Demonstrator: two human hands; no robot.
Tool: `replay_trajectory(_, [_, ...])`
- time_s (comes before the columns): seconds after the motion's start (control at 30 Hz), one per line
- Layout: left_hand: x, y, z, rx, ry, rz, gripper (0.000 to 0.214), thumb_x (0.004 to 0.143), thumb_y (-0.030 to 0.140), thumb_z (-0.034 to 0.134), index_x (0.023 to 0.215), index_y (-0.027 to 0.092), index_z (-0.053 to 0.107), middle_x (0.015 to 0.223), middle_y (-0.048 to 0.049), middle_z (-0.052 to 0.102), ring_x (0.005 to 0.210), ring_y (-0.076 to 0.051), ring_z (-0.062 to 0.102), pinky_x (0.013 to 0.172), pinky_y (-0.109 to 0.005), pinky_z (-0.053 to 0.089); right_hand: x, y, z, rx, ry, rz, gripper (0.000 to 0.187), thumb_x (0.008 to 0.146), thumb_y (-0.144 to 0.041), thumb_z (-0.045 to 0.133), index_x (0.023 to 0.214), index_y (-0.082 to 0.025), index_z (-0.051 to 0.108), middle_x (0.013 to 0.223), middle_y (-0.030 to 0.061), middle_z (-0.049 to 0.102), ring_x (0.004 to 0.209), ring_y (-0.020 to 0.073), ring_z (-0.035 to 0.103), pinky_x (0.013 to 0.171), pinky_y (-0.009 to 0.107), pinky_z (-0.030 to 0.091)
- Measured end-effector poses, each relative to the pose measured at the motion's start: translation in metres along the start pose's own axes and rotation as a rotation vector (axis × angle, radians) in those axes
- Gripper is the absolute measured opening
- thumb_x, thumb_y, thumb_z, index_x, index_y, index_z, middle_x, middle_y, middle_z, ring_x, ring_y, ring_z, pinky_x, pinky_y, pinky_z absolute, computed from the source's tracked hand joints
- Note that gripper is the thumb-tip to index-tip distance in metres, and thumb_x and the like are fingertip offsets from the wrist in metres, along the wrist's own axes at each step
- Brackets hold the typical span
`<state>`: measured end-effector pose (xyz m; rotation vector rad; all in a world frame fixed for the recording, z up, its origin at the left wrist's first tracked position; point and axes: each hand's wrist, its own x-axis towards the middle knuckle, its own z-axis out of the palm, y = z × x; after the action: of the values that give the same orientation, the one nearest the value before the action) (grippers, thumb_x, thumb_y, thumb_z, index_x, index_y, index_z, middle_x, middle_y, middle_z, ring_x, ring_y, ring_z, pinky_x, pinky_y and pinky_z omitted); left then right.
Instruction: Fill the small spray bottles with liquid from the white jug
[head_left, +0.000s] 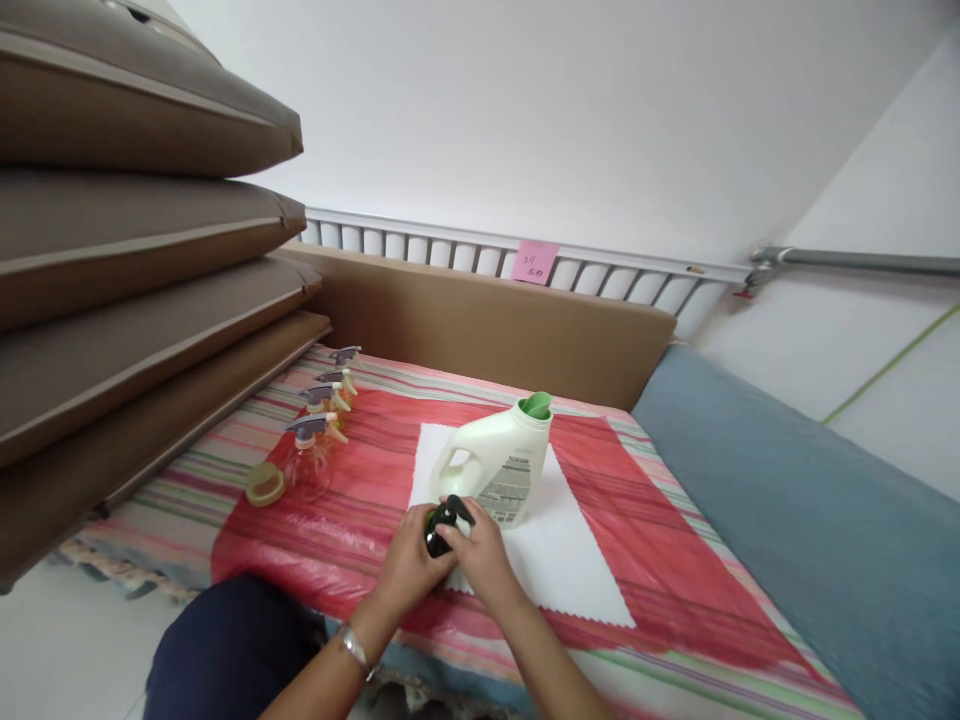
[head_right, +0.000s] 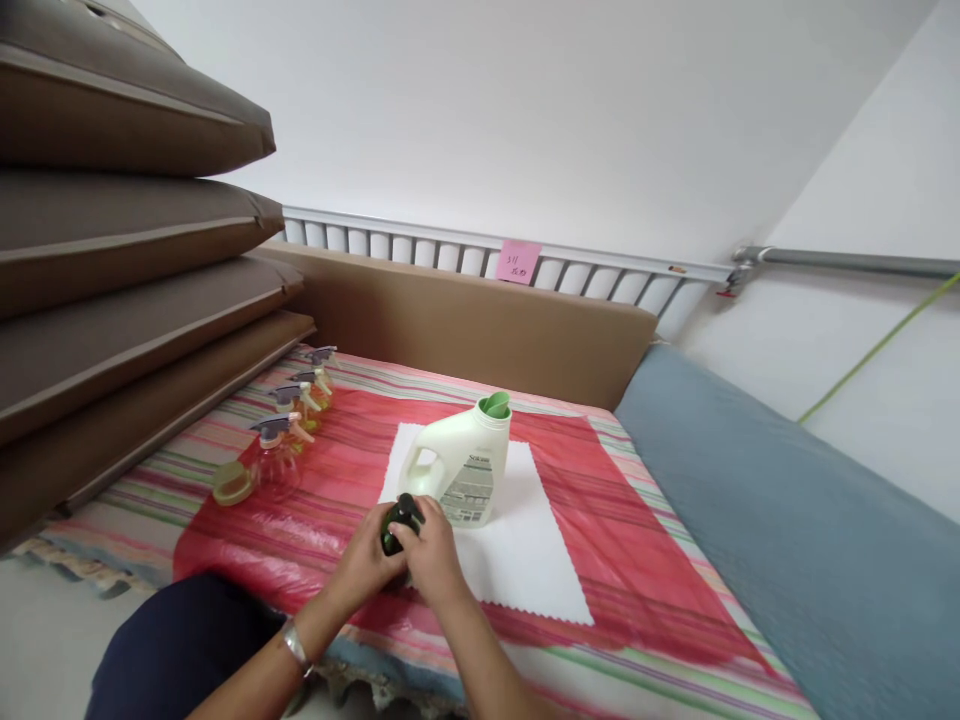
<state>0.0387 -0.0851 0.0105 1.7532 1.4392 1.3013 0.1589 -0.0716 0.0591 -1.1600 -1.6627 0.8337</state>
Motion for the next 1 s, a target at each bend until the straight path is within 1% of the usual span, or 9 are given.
replay_trajectory(0.13, [-0.001, -0.001, -0.002, 0.024, -0.021, 0.006, 0.051, 0.065, 0.033, 0.067, 0.109, 0.017, 0.049, 0.102, -0.0094, 0.057, 0.096, -0.025, 0.055, 0.085, -0.041, 0.044, 0.012, -0.017, -0.017, 0.062, -0.018, -0.006, 0.033, 0.071, -0.022, 0.058, 0.104, -0.018, 0.063, 0.102, 0.0061, 0.066, 0.096, 0.0222, 0.059, 0.089, 0.036, 0.043])
replay_trajectory(0.27, [-0.002, 0.000, -0.003, 0.129, -0.028, 0.038, 0.059, 0.064, 0.036, 0.069, 0.115, 0.017, 0.046, 0.117, -0.0140, 0.052, 0.111, -0.029, 0.048, 0.095, -0.047, 0.037, 0.020, -0.044, -0.043, 0.109, 0.057, -0.021, 0.042, 0.079, -0.034, 0.055, 0.118, -0.017, 0.055, 0.107, 0.0084, 0.065, 0.097, 0.0228, 0.060, 0.087, 0.037, 0.045])
replay_trajectory(0.33, [-0.002, 0.001, -0.002, 0.158, -0.032, 0.064, 0.059, 0.066, 0.035, 0.067, 0.118, 0.017, 0.044, 0.123, -0.0151, 0.050, 0.116, -0.030, 0.044, 0.098, -0.049, 0.034, 0.021, -0.056, -0.054, 0.062, 0.097, -0.070, 0.041, 0.080, -0.034, 0.055, 0.118, -0.019, 0.055, 0.109, 0.0088, 0.063, 0.097, 0.0225, 0.060, 0.086, 0.036, 0.045])
replay_trajectory(0.43, [-0.002, 0.003, 0.000, 0.148, -0.012, 0.088, 0.059, 0.070, 0.032, 0.064, 0.123, 0.018, 0.041, 0.121, -0.0141, 0.052, 0.114, -0.029, 0.047, 0.097, -0.049, 0.035, 0.020, -0.068, -0.062, -0.128, 0.095, -0.171, 0.034, 0.080, -0.029, 0.055, 0.113, -0.020, 0.057, 0.108, 0.0086, 0.062, 0.094, 0.0218, 0.059, 0.085, 0.036, 0.045])
replay_trajectory(0.53, [-0.001, 0.007, 0.002, 0.115, 0.044, 0.100, 0.060, 0.074, 0.032, 0.061, 0.127, 0.018, 0.036, 0.123, -0.0141, 0.050, 0.115, -0.028, 0.047, 0.098, -0.048, 0.035, 0.022, -0.071, -0.058, -0.300, 0.051, -0.231, 0.032, 0.078, -0.021, 0.056, 0.110, -0.020, 0.056, 0.102, 0.0076, 0.063, 0.095, 0.0224, 0.058, 0.085, 0.037, 0.044])
replay_trajectory(0.7, [0.008, 0.012, 0.001, 0.017, 0.137, 0.132, 0.057, 0.077, 0.029, 0.057, 0.127, 0.017, 0.036, 0.126, -0.0150, 0.048, 0.119, -0.027, 0.044, 0.100, -0.047, 0.033, 0.024, -0.074, -0.037, -0.470, -0.061, -0.317, 0.024, 0.077, -0.015, 0.056, 0.101, -0.021, 0.057, 0.096, 0.0065, 0.064, 0.093, 0.0226, 0.057, 0.083, 0.037, 0.043])
replay_trajectory(0.83, [0.020, 0.025, -0.007, -0.164, 0.173, 0.135, 0.047, 0.076, 0.020, 0.053, 0.121, 0.016, 0.042, 0.117, -0.0133, 0.055, 0.113, -0.026, 0.049, 0.097, -0.046, 0.036, 0.022, -0.079, -0.020, -0.469, -0.145, -0.370, 0.024, 0.077, -0.012, 0.056, 0.099, -0.021, 0.057, 0.094, 0.0058, 0.063, 0.091, 0.0220, 0.056, 0.083, 0.036, 0.042])
replay_trajectory(0.93, [0.032, 0.044, -0.019, -0.344, 0.204, 0.126, 0.048, 0.075, 0.016, 0.050, 0.122, 0.017, 0.043, 0.117, -0.0118, 0.056, 0.111, -0.024, 0.051, 0.098, -0.044, 0.037, 0.022, -0.086, -0.016, -0.417, -0.161, -0.397, 0.025, 0.077, -0.013, 0.058, 0.100, -0.021, 0.056, 0.095, 0.0061, 0.062, 0.092, 0.0223, 0.054, 0.083, 0.036, 0.042])
replay_trajectory(1.0, [0.038, 0.061, -0.029, -0.437, 0.220, 0.100, 0.049, 0.074, 0.014, 0.050, 0.122, 0.018, 0.043, 0.112, -0.0097, 0.059, 0.103, -0.021, 0.056, 0.094, -0.040, 0.041, 0.025, -0.092, -0.016, -0.360, -0.146, -0.415, 0.026, 0.077, -0.014, 0.059, 0.101, -0.021, 0.056, 0.096, 0.0058, 0.062, 0.092, 0.0218, 0.053, 0.084, 0.036, 0.042])
